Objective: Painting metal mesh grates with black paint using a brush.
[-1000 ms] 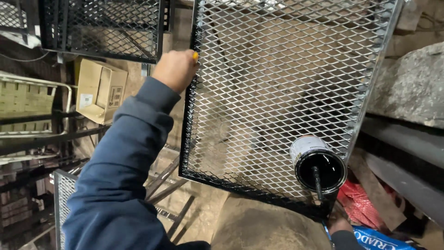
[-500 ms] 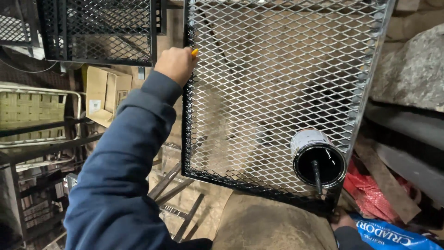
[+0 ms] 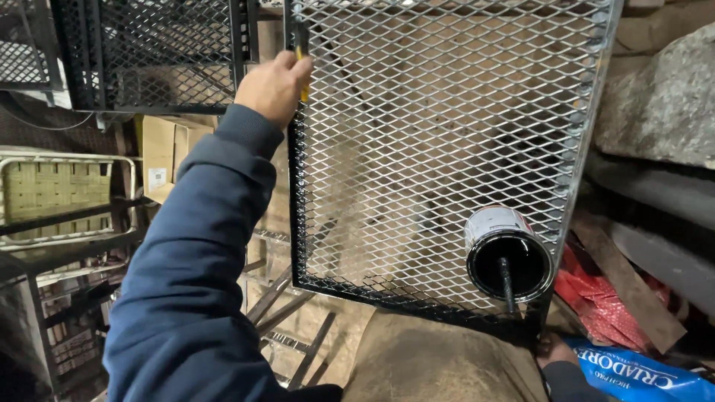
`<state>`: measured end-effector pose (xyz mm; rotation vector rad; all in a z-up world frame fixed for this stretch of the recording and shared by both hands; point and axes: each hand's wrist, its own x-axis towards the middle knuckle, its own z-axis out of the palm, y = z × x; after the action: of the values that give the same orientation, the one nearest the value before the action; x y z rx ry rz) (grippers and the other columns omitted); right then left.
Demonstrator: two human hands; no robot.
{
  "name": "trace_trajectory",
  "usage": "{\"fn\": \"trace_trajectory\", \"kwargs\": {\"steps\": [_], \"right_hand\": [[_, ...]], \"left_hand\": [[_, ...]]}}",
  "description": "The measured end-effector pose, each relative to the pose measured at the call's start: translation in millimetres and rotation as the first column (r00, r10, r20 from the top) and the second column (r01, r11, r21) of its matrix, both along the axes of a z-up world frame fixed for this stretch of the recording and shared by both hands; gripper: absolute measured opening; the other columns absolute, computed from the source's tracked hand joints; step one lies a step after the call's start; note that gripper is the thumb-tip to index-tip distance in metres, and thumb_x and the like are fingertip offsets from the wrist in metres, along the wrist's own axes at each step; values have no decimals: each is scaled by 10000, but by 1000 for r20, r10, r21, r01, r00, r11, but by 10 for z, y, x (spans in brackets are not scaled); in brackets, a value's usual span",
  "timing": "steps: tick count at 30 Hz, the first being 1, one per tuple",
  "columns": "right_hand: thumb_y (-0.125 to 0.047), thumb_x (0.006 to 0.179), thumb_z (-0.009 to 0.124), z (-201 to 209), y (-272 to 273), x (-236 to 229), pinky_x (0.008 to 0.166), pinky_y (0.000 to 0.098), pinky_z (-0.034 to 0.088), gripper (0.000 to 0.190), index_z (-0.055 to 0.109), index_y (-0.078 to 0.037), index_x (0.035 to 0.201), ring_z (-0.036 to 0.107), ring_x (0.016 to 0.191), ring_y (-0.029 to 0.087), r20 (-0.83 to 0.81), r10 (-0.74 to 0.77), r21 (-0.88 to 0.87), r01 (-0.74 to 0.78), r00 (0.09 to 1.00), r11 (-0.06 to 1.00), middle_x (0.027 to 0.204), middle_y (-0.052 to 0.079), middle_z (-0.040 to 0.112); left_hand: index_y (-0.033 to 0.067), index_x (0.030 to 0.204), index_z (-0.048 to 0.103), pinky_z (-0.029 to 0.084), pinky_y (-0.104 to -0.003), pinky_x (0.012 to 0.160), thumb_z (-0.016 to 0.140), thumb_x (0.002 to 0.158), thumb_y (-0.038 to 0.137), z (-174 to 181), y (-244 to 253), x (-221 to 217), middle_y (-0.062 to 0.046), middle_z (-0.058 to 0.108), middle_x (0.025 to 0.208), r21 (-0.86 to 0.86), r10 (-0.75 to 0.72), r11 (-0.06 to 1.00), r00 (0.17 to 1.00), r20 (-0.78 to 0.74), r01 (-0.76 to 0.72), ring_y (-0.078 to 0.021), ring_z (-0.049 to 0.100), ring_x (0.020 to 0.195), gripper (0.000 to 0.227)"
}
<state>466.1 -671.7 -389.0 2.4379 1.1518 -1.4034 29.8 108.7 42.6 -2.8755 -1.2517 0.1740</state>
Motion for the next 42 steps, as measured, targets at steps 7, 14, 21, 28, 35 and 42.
{"fn": "trace_trajectory", "kwargs": {"steps": [7, 14, 21, 28, 35, 42], "right_hand": [[-246, 772, 698, 69, 15, -90, 826, 437, 574, 399, 678, -123, 1151, 710, 968, 384, 37, 24, 47, -25, 999, 999, 1049, 159, 759], [-248, 719, 770, -68, -111, -48, 817, 424, 580, 457, 674, -109, 1145, 717, 939, 349, -65, -44, -7, 44, 997, 999, 1031, 150, 753], [-203, 787, 724, 212, 158, -14, 750, 372, 546, 303, 700, -65, 1056, 676, 864, 278, -48, -40, 6, 41, 998, 999, 941, 120, 743], [-170, 770, 706, -335, -288, -6, 726, 379, 567, 347, 671, -60, 1097, 734, 792, 274, -166, -125, -53, 118, 978, 992, 893, 105, 745], [-202, 749, 703, -208, -120, -51, 774, 427, 581, 369, 687, -132, 1111, 729, 921, 363, -57, -33, 82, 38, 998, 996, 1001, 126, 772], [-350, 850, 694, 269, 221, -96, 822, 494, 580, 388, 691, -182, 1199, 703, 961, 434, 71, -2, -27, 4, 997, 1000, 1052, 191, 749]], "left_hand": [[14, 1035, 660, 577, -464, 731, 563, 994, 100, -132, -122, -184, -189, 643, 1013, -2, -55, 998, 998, -35, 55, -368, 706, 859, 136], [31, 880, 740, 577, -473, 717, 710, 984, 311, 39, 134, -65, -204, 716, 791, -298, 180, 933, 979, -94, -200, -370, 713, 727, 300], [20, 937, 747, 588, -458, 689, 805, 1030, 332, -419, 647, -207, -210, 717, 837, 56, 212, 972, 956, 204, -227, -383, 706, 752, 331], [59, 1174, 715, 607, -420, 652, 596, 913, 57, -347, -33, -325, -173, 677, 1040, 106, -115, 987, 991, -72, 123, -329, 730, 820, 287], [21, 989, 678, 591, -423, 629, 532, 988, 133, -36, -617, -140, -172, 640, 963, -129, -69, 991, 952, -299, 31, -310, 711, 774, 184], [0, 977, 678, 604, -384, 691, 531, 1011, 101, -291, -366, -95, -171, 639, 1040, -80, -48, 997, 921, -387, 18, -278, 698, 869, 181]]}}
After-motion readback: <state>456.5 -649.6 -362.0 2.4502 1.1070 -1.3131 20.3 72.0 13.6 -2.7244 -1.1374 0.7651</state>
